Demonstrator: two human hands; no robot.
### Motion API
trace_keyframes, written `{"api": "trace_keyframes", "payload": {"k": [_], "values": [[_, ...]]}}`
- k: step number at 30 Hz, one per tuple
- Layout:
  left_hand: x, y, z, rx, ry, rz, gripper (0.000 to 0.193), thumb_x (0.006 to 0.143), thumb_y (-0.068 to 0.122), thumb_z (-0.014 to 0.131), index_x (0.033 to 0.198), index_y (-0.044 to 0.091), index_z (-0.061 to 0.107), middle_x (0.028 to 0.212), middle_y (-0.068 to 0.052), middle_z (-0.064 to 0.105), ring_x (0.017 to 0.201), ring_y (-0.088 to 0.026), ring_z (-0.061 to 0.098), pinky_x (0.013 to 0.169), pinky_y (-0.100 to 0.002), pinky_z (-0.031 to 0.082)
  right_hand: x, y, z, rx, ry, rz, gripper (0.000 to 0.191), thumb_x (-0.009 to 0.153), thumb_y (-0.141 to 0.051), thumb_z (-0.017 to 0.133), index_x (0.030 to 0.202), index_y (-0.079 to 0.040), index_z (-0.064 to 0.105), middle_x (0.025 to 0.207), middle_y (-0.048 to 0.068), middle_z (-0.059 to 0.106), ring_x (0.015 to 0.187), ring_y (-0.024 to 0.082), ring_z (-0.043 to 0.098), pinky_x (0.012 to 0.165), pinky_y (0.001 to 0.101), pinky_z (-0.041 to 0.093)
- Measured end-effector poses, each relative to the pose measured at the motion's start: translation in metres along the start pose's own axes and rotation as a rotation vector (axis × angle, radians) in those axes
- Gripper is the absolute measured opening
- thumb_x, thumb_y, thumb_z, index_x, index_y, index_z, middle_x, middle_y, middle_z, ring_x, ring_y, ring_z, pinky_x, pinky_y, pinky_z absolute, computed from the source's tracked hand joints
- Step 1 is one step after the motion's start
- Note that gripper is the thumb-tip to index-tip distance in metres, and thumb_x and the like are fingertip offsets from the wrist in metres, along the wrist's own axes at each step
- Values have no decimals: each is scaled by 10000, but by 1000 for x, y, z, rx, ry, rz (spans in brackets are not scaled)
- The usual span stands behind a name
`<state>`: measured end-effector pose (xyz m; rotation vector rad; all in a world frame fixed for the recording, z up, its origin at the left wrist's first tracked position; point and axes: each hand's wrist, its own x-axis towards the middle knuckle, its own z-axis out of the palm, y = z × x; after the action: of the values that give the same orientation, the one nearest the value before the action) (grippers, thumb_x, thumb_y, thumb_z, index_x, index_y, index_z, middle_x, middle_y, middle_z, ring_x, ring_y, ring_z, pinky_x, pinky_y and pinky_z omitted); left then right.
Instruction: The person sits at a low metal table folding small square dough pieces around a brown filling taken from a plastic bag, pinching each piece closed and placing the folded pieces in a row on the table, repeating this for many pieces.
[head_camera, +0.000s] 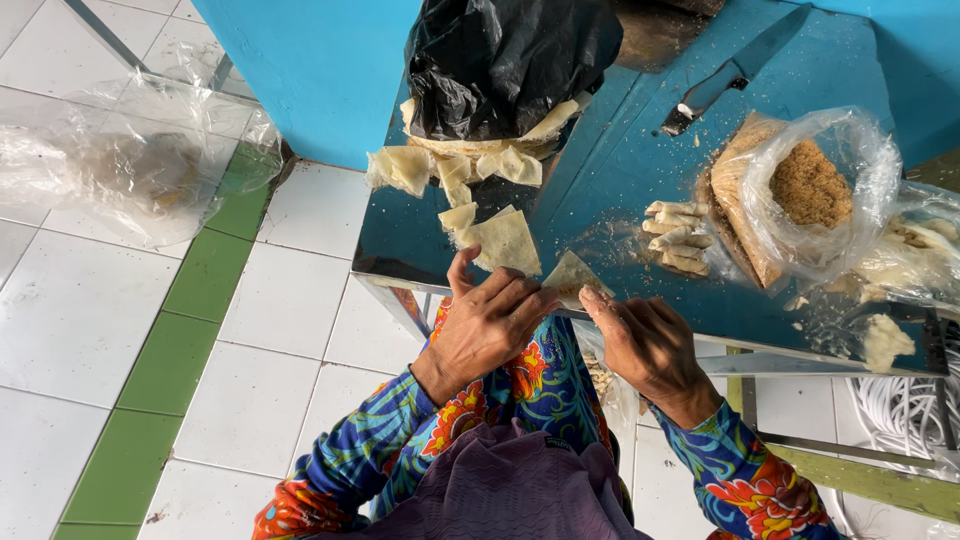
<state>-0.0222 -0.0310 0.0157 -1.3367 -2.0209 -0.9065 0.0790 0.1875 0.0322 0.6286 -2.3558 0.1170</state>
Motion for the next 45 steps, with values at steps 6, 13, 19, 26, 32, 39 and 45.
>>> {"api": "trace_keyframes", "payload": {"k": [6, 13, 19, 26, 32, 39, 45], "values": [[-5, 15, -3, -2, -55, -56, 348, 983, 187, 743, 1311, 118, 648, 1140, 40, 703, 1099, -126, 646, 1150, -593, 283, 3, -5, -4, -37, 18, -21, 515, 882, 92, 738, 1334, -32, 524, 1052, 100, 739, 976, 223, 704, 786, 375, 507], [-7, 19, 5, -7, -93, -69, 359, 991, 209, 732, 1321, 117, 624, 1168, 19, 694, 1144, -151, 631, 1151, -611, 272, -5, -1, 5, 383, 71, 262, 731, 931, 140, 661, 1538, -10, 283, 1274, 189, 630, 1143, 265, 685, 969, 352, 585], [-9, 17, 10, 17, -89, -49, 336, 984, 218, 747, 1291, 111, 660, 1168, 18, 689, 1130, -154, 627, 1153, -615, 279, -2, 0, 2, 618, -72, 560, 785, 929, 133, 611, 1593, 23, 207, 1309, 194, 665, 1030, 212, 704, 891, 329, 590], [-9, 11, 15, 76, -75, 42, 307, 890, 179, 759, 1192, 145, 722, 1178, 26, 698, 1143, -158, 635, 1161, -635, 274, 9, 2, -8, 454, -191, 488, 843, 903, 25, 671, 1608, 25, 210, 1119, 98, 770, 1102, 244, 685, 956, 407, 521], [8, 9, 19, 50, -132, -31, 213, 910, 136, 729, 1122, 120, 730, 995, 19, 673, 1012, -162, 635, 1166, -650, 279, 26, 3, -13, 321, -208, 359, 892, 866, -41, 752, 1600, -49, 244, 1003, 70, 777, 991, 234, 695, 921, 426, 518], [30, 10, 17, 57, -173, -79, 175, 950, 155, 700, 1096, 58, 705, 1049, -71, 665, 999, -230, 634, 1170, -558, 322, 49, 21, -6, 702, -322, 660, 874, 872, 11, 695, 1619, -63, 247, 924, 80, 721, 829, 189, 719, 769, 330, 597], [20, 19, 12, 178, -115, 30, 234, 855, 147, 712, 1067, 47, 711, 952, -54, 619, 992, -217, 624, 1232, -653, 284, 21, 3, -5, 226, -209, 239, 807, 871, 67, 691, 1587, 17, 322, 941, 131, 689, 861, 261, 676, 906, 394, 543]]}}
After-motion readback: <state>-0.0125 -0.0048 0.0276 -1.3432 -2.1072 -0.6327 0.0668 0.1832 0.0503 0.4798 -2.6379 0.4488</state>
